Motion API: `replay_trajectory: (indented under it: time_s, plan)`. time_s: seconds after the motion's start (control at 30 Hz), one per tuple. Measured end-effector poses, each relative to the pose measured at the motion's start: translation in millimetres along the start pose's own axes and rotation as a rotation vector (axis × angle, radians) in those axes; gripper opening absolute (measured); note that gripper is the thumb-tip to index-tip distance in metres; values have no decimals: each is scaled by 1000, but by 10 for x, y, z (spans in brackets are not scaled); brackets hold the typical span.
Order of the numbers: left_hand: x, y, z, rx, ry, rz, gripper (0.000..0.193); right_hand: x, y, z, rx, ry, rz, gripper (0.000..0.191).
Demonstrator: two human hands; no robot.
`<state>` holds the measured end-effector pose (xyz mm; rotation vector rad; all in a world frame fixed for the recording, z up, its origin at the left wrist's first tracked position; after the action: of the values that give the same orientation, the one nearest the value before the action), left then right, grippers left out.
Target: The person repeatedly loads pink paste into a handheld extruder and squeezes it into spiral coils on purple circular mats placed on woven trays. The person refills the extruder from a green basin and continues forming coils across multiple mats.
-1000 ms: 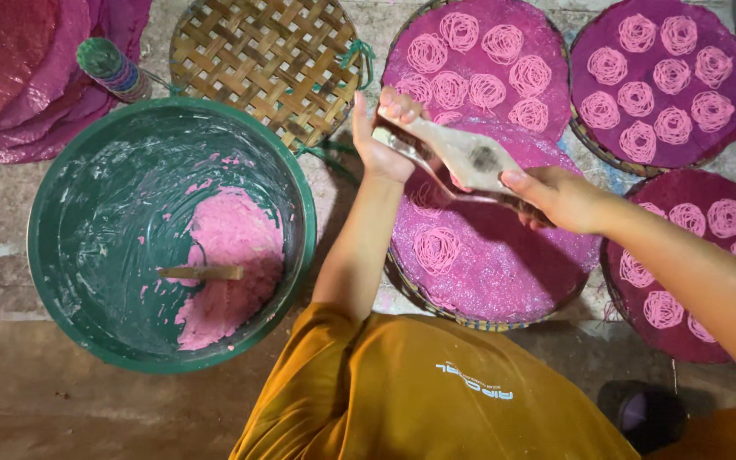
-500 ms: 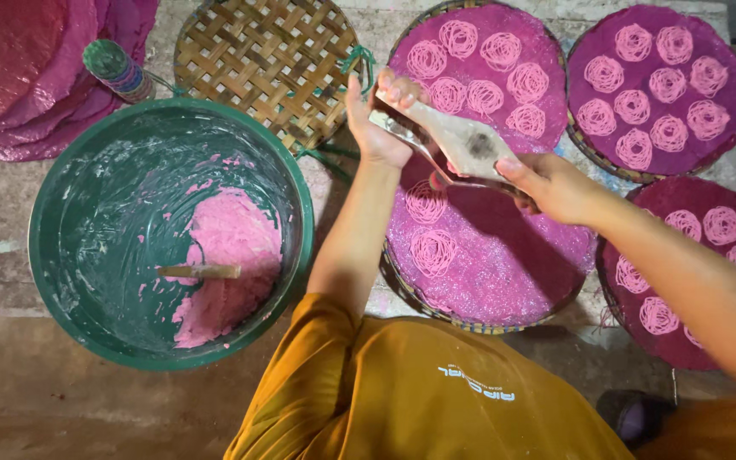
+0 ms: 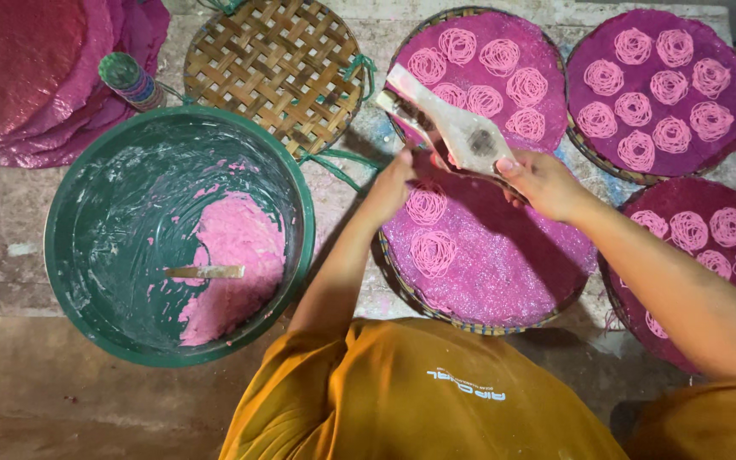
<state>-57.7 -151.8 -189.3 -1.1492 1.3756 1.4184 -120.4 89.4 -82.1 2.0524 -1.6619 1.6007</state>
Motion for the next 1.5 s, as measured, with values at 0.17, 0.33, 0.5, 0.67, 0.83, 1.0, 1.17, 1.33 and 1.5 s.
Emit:
replay_trajectory:
  time_s: [0.17, 0.33, 0.5, 0.67, 0.83, 1.0, 1.17, 1.33, 1.5]
  plan:
    - [-193, -469, -82, 10, 737, 232, 60, -209, -74, -168, -55, -41, -62, 58]
    - [-300, 183, -22, -228, -686, 121, 70, -384, -149, -222, 86, -60, 76, 65]
    - [-413, 981, 320, -45, -1649, 192, 58, -366, -92, -317, 233, 114, 351, 72]
    - [-404, 1355, 263, -125, -1578, 188, 49, -150, 104, -381, -118, -245, 74, 76]
    - [-271, 1350, 234, -243, -1561, 102, 45, -158, 184, -294, -13, -83, 85, 69]
    - [-284, 1439, 383, -336, -1608, 74, 44, -132, 174, -549, -128, -257, 156, 66]
    - [-354, 1545, 223, -365, -1459, 76, 46, -97, 216, -385, -121, -105, 74, 62]
    - [-377, 1472, 369, -448, -1512, -32, 43, -157, 172, -514, -92, -159, 226, 67]
    - [-585, 1604, 389, -230, -1591, 174, 44, -51, 171, -627, -256, -245, 105, 54]
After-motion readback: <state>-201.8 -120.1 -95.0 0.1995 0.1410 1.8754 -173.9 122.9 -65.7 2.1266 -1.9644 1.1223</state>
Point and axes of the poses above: each hand's wrist, its own y-axis towards the middle knuckle, its own z-axis out of the palm, x = y × z, the point moved 2 cm from there along y, towards the middle knuckle, and after that the axes turned 13 degrees about z, right-handed, at the moved point
